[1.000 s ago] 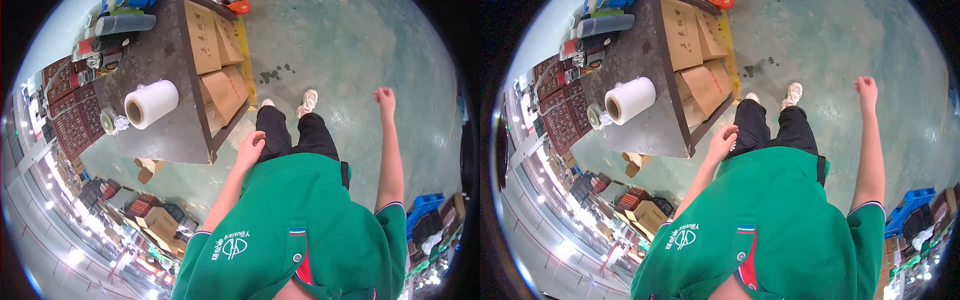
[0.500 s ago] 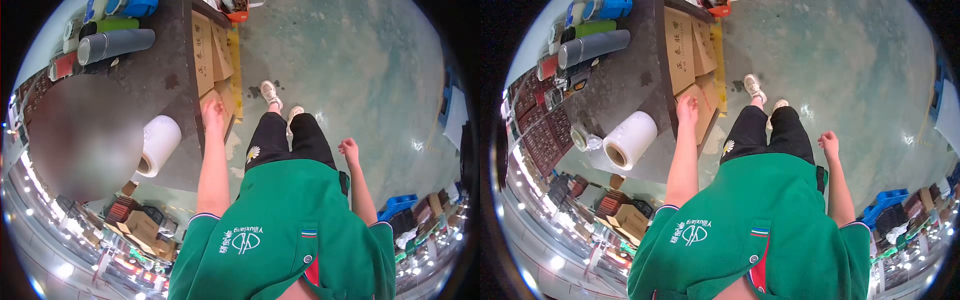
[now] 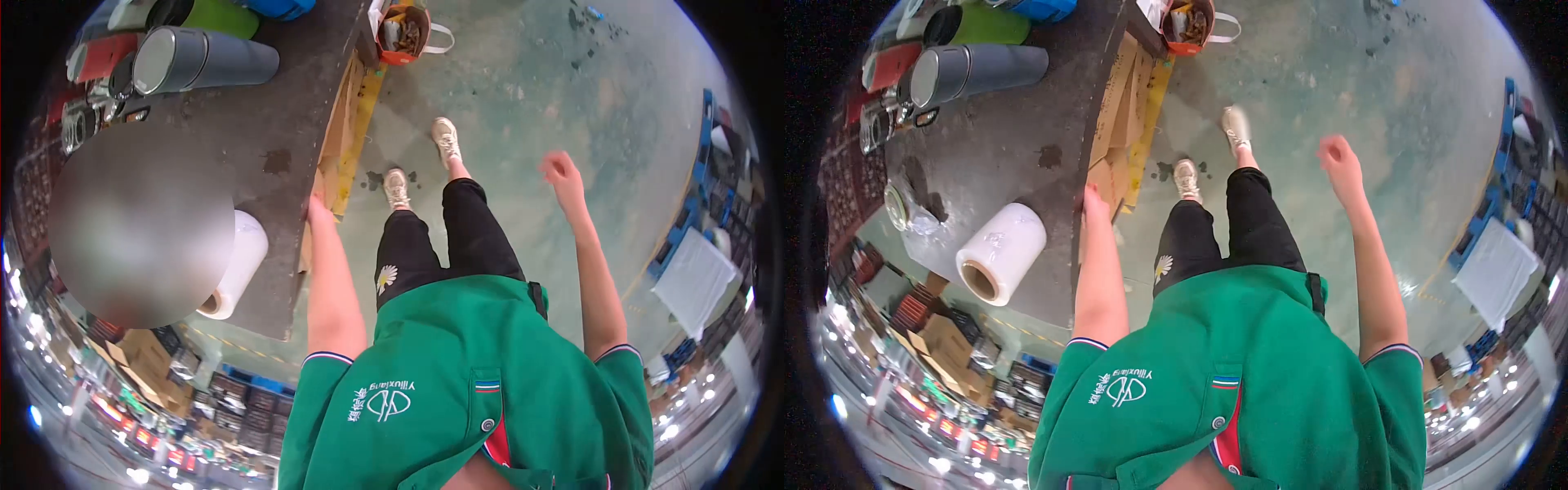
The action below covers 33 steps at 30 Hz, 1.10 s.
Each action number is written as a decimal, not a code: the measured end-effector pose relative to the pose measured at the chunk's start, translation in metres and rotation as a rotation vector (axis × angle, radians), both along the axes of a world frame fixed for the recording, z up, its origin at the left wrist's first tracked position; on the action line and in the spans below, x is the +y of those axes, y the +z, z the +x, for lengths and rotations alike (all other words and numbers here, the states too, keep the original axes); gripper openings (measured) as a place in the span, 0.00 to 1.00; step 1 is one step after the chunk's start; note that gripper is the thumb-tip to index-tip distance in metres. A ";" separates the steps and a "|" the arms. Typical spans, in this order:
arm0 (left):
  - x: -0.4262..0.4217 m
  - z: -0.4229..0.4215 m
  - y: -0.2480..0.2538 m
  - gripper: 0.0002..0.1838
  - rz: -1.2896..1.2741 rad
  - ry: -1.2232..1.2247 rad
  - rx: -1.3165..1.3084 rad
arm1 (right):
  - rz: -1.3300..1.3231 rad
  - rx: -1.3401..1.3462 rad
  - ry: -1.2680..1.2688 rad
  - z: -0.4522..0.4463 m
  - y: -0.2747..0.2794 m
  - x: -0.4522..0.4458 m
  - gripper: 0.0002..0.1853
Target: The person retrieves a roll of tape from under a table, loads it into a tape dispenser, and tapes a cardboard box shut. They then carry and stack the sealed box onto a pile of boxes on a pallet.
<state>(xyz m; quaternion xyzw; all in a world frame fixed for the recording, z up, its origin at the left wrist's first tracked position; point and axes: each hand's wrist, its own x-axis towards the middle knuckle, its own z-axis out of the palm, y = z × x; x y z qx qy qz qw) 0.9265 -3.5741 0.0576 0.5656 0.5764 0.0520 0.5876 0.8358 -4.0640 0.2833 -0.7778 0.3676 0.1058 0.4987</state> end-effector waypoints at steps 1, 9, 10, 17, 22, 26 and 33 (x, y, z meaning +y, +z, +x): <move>0.001 0.000 -0.009 0.18 0.021 0.035 -0.011 | -0.021 -0.023 0.071 0.034 0.007 -0.006 0.05; -0.013 0.020 0.018 0.18 0.230 -0.074 0.054 | -0.103 -0.029 0.530 0.150 0.019 -0.051 0.06; -0.015 0.023 0.017 0.18 0.280 -0.115 0.049 | -0.104 -0.008 0.555 0.145 0.009 -0.053 0.06; -0.025 0.005 0.017 0.18 0.692 -0.504 -0.074 | -0.164 0.121 0.873 0.172 -0.049 0.003 0.08; -0.003 -0.006 0.018 0.18 0.953 -0.669 -0.140 | -0.230 -0.235 1.297 0.209 -0.112 0.119 0.09; 0.014 -0.008 -0.017 0.15 1.396 -0.772 0.088 | -0.244 -0.925 1.484 0.234 -0.145 0.220 0.10; -0.004 0.002 0.026 0.14 1.050 -0.528 0.040 | -0.619 -0.796 1.734 0.272 -0.145 0.294 0.17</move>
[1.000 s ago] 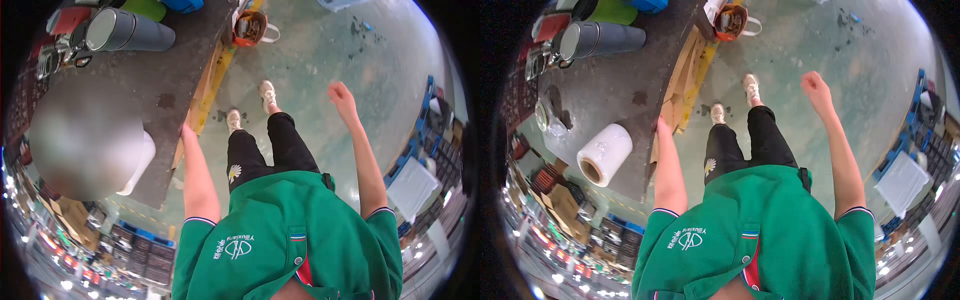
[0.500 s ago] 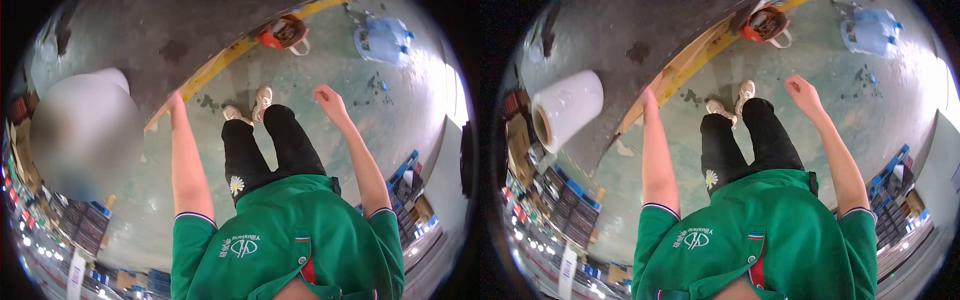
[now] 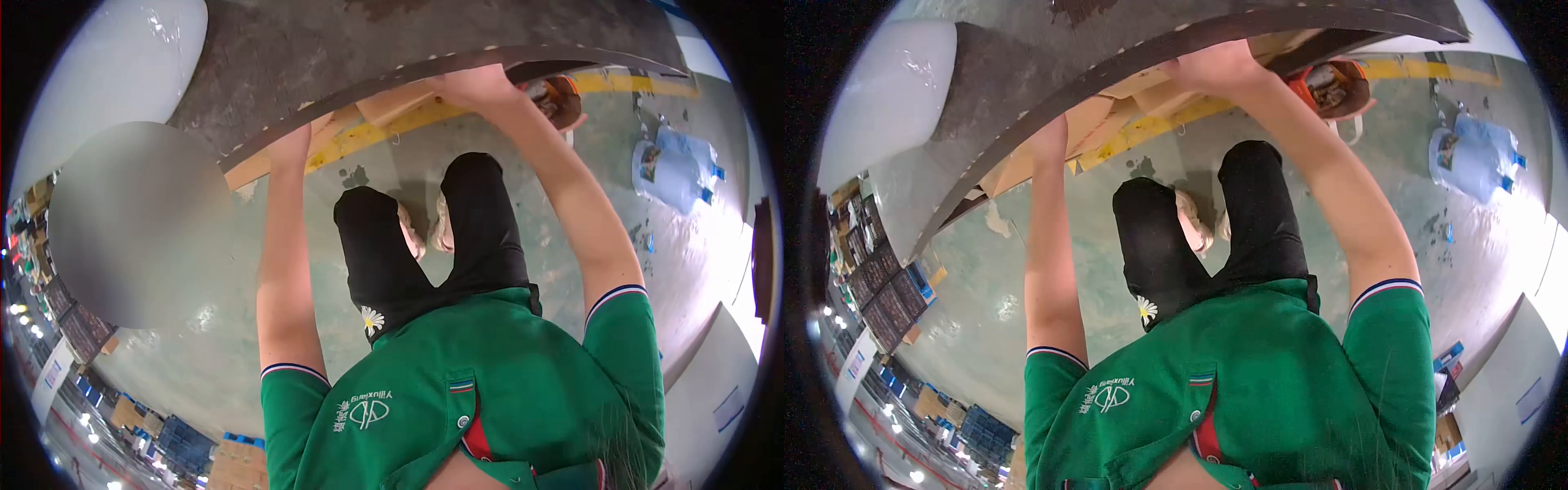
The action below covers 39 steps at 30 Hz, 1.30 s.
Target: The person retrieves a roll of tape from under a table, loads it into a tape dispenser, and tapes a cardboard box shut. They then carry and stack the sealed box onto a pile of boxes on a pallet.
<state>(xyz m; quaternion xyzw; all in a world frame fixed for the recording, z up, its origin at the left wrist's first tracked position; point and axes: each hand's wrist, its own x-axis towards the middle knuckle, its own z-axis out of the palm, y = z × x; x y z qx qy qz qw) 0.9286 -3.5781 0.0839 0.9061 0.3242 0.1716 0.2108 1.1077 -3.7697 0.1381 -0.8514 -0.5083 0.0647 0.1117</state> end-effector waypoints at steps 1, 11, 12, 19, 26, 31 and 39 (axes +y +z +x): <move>-0.006 0.003 0.007 0.13 0.043 0.010 0.003 | 0.026 0.014 0.000 0.003 -0.002 0.002 0.17; -0.029 0.024 0.014 0.13 -0.260 0.120 -0.492 | 0.338 -0.357 -0.028 0.037 -0.064 0.039 0.18; -0.032 0.025 0.012 0.13 -0.228 0.102 -0.544 | 0.348 -0.354 0.002 0.035 -0.055 0.039 0.17; -0.035 0.028 0.005 0.13 -0.170 0.118 -0.605 | 0.466 -0.210 0.169 0.016 -0.018 0.048 0.20; -0.038 0.033 0.037 0.16 -0.848 0.128 -0.835 | 0.296 0.086 0.181 -0.005 0.007 0.075 0.23; -0.037 0.048 -0.004 0.17 -0.152 0.140 -0.544 | 0.018 0.353 0.099 0.034 -0.025 0.075 0.33; 0.016 0.041 0.002 0.13 0.004 0.035 -0.203 | -0.138 0.083 -0.148 0.040 -0.049 0.083 0.35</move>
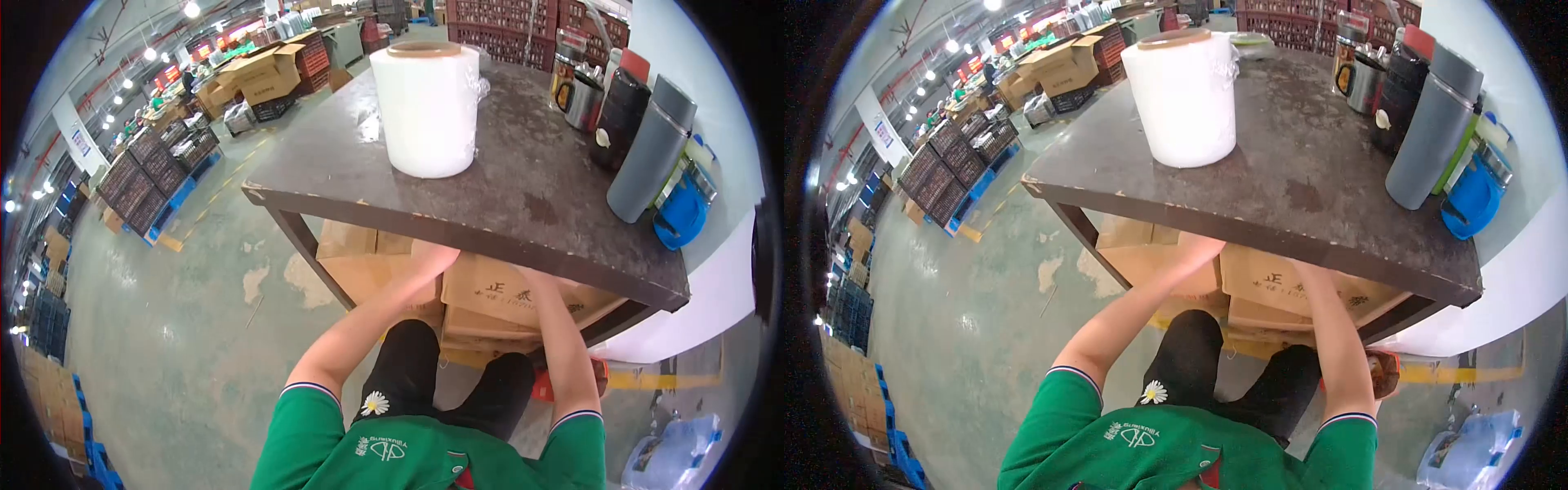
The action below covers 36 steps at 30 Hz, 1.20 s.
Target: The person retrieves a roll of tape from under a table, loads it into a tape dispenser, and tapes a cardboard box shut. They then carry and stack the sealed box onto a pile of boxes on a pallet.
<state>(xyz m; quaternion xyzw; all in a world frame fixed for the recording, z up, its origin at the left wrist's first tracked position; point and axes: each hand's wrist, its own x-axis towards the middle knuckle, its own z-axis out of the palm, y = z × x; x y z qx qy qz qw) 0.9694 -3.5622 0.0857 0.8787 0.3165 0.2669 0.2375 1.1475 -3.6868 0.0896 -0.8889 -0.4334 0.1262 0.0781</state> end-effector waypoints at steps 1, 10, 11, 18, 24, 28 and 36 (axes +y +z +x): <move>0.005 0.003 -0.010 0.14 0.072 -0.019 0.022 | -0.240 0.089 0.042 -0.035 0.066 -0.013 0.32; 0.009 0.020 -0.011 0.17 -0.131 0.002 -0.088 | -0.021 0.066 0.010 -0.015 0.023 0.000 0.30; 0.007 0.019 -0.009 0.16 -0.136 -0.003 -0.110 | -0.005 0.069 0.007 -0.015 0.022 -0.001 0.30; -0.050 0.006 0.035 0.12 -0.050 -0.042 -0.197 | 0.094 0.090 -0.003 -0.011 0.012 -0.009 0.28; -0.079 0.016 0.021 0.14 -0.863 -0.391 -0.779 | 0.281 0.135 -0.009 0.007 -0.013 -0.027 0.27; -0.102 0.023 0.029 0.05 -0.963 -0.254 -0.485 | 0.579 0.316 0.068 0.023 -0.011 -0.045 0.27; -0.108 0.064 0.055 0.16 -0.071 -0.378 0.192 | 0.738 0.013 0.204 0.008 0.025 -0.070 0.21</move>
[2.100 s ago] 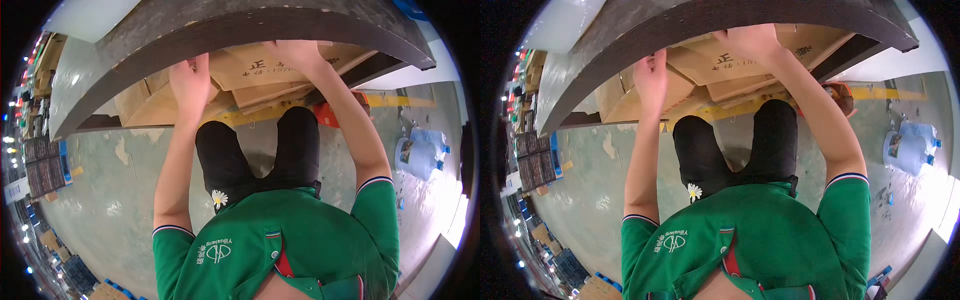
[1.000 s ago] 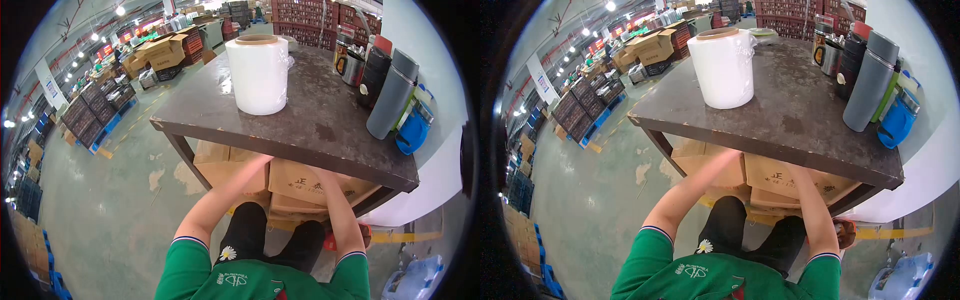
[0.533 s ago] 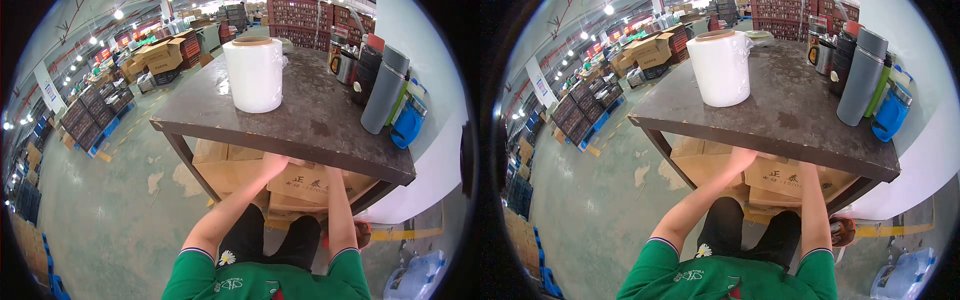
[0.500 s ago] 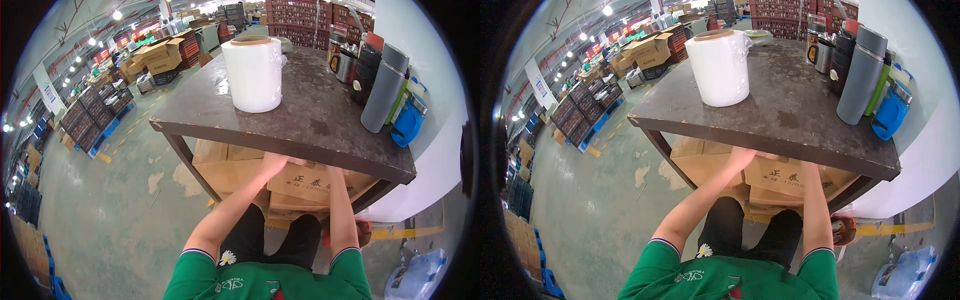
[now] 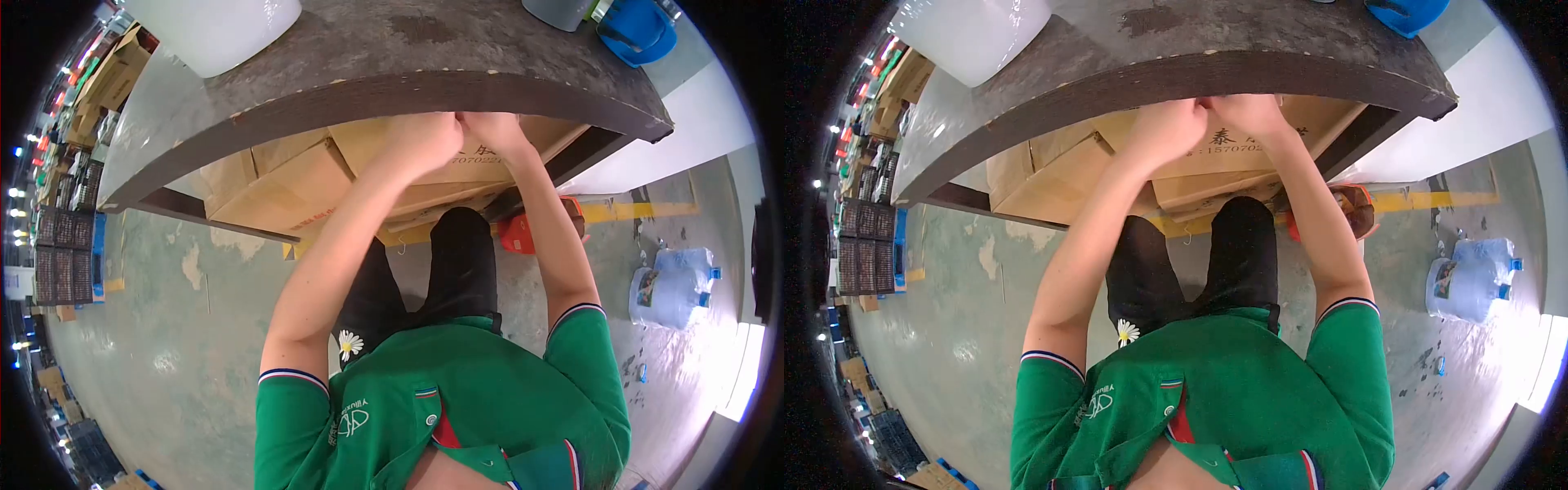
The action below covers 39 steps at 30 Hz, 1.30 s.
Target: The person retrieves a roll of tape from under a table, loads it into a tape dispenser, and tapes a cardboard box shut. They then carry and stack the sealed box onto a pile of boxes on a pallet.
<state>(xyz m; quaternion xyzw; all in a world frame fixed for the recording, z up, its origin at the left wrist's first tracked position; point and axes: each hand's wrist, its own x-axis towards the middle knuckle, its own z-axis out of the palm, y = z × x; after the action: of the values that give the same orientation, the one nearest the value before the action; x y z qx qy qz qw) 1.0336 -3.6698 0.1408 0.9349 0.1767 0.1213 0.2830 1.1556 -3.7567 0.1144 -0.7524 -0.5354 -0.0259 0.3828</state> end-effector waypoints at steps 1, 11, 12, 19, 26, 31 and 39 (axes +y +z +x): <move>0.011 0.002 -0.001 0.17 -0.005 0.006 -0.052 | -0.022 0.038 -0.098 0.003 -0.003 0.004 0.21; 0.089 -0.034 0.018 0.33 0.249 0.196 0.474 | 0.257 -0.258 -0.367 0.039 -0.051 0.026 0.14; 0.087 -0.033 0.021 0.34 0.280 0.185 0.485 | 0.262 -0.227 -0.339 0.046 -0.055 0.027 0.12; 0.132 -0.019 -0.027 0.33 0.034 -0.123 0.328 | 0.513 -0.192 -0.468 0.049 -0.074 0.030 0.12; 0.168 -0.021 -0.063 0.27 0.072 -0.064 0.235 | 0.787 0.147 -0.480 0.057 -0.065 0.025 0.12; 0.145 -0.037 -0.023 0.21 0.859 0.014 0.033 | 1.282 0.789 -0.232 0.093 -0.036 -0.008 0.12; 0.128 -0.022 -0.050 0.16 0.905 0.215 -0.289 | 1.460 1.142 0.055 0.117 -0.034 -0.045 0.12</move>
<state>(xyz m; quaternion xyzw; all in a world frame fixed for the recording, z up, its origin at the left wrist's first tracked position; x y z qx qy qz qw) 1.0114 -3.5416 0.0911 0.9141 0.1605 0.3431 -0.1446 1.2728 -3.8022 0.0803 -0.2104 -0.1340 0.0271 0.9680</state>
